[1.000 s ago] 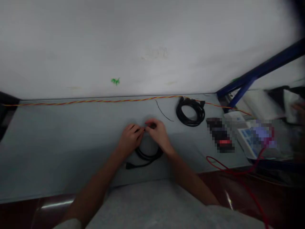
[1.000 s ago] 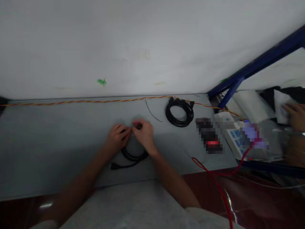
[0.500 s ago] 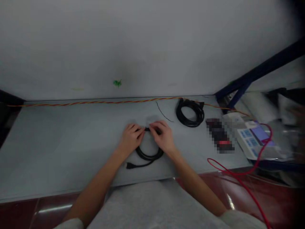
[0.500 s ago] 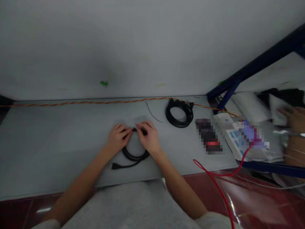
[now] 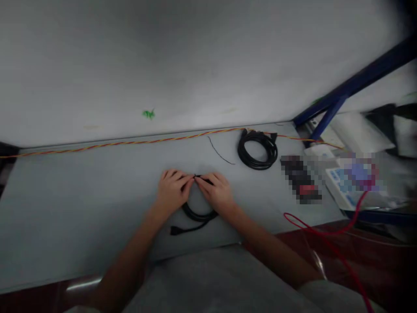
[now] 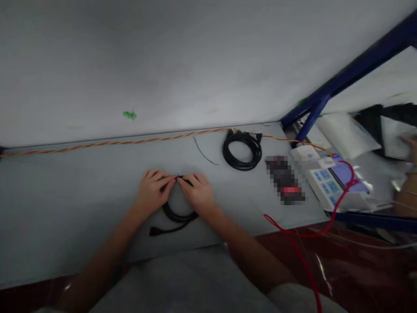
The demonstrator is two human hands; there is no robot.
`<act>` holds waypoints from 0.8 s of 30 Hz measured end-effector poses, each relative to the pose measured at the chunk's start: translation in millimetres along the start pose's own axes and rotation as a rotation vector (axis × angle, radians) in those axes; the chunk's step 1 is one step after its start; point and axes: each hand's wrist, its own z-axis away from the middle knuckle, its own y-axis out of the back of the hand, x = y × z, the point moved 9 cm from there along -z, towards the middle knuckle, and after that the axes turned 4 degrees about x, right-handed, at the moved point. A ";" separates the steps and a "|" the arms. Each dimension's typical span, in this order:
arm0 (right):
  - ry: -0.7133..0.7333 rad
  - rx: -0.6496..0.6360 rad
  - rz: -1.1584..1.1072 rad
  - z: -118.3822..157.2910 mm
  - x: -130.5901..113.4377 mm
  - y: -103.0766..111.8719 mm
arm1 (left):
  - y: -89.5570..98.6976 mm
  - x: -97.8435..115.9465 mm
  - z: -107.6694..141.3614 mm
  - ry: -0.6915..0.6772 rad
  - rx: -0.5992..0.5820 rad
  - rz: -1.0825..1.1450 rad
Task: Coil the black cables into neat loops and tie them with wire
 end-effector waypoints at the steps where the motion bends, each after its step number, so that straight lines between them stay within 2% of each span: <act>1: 0.007 0.002 -0.002 -0.3 -0.6 0.4 | -0.5 -1.8 -3.6 0.020 -0.029 0.012; 6: 0.001 0.007 -0.006 -0.9 -0.3 1.2 | -7.7 -11.4 -32.6 0.068 -0.171 0.038; 11: -0.021 -0.010 -0.005 -1.0 0.5 0.0 | -31.9 -15.2 -63.6 -0.056 -0.495 0.136; 14: -0.035 -0.019 -0.006 -1.1 2.1 -0.9 | -38.0 -16.6 -77.3 -0.174 -0.600 0.167; 17: -0.033 -0.008 -0.029 -0.8 2.9 -0.2 | -41.5 -15.8 -82.9 -0.283 -0.634 0.162; 19: -0.035 -0.016 -0.056 -0.6 3.3 -0.8 | -42.3 -14.1 -83.0 -0.324 -0.614 0.172; 24: -0.038 -0.048 -0.056 -1.6 2.8 -1.5 | -42.3 -9.3 -77.4 -0.341 -0.551 0.161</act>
